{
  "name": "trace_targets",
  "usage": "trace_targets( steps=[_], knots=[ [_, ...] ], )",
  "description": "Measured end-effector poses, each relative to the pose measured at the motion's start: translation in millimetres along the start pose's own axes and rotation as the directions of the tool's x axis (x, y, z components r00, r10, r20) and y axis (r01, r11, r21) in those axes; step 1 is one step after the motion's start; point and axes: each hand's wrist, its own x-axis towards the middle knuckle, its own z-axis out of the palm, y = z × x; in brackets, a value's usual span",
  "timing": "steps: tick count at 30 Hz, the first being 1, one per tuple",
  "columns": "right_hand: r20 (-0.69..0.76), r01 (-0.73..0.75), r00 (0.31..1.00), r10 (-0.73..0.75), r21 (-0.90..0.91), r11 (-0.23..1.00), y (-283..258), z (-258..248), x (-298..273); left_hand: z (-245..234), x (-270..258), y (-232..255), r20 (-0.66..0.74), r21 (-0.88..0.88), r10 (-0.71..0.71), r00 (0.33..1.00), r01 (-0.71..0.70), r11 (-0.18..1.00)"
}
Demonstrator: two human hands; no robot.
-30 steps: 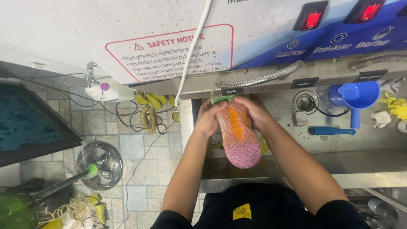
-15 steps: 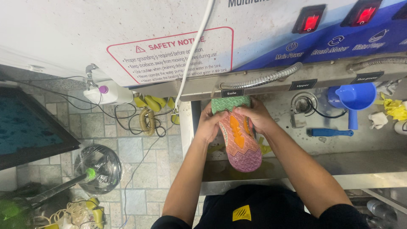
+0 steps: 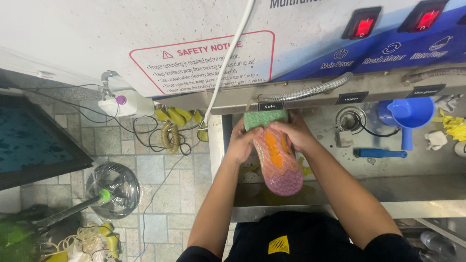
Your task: The person cleans a colorful sneaker using a handheld spray bottle, a brush, and a sink. They spray the shoe, scrub the sole and upper, rinse it under running water, and repeat the process to remove dirt.
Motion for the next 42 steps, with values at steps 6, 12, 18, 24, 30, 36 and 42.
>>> trace_targets(
  steps=[6,12,18,24,30,36,42],
  knots=[
    [0.059,0.023,0.998,-0.018,-0.081,0.996,-5,-6,9,2,3,0,-0.005,0.128,0.029,1.0,-0.028,0.991],
    [0.095,-0.007,0.995,0.04,-0.326,0.945,2,-24,-21,7,-22,-8,-0.033,0.184,-0.064,0.997,0.069,0.98],
    [0.108,0.122,0.991,-0.074,-0.551,0.825,-4,-34,-58,14,-41,-25,-0.041,0.088,-0.027,0.999,0.03,0.996],
    [0.068,0.079,0.997,-0.045,-0.657,0.75,4,-65,-124,33,-57,-19,-0.172,-0.104,0.024,0.985,-0.042,0.994],
    [-0.061,0.073,0.994,-0.086,-0.2,0.977,66,-101,-141,43,-43,-9,-0.232,-0.19,0.017,0.973,-0.063,0.98],
    [-0.06,0.092,0.994,-0.09,0.025,0.995,71,-115,-125,45,-22,-10,-0.217,-0.237,-0.021,0.976,-0.031,0.971],
    [-0.081,0.056,0.995,-0.054,0.024,0.998,28,-109,-101,36,5,-9,-0.234,-0.209,-0.053,0.971,0.003,0.978]
  ],
)
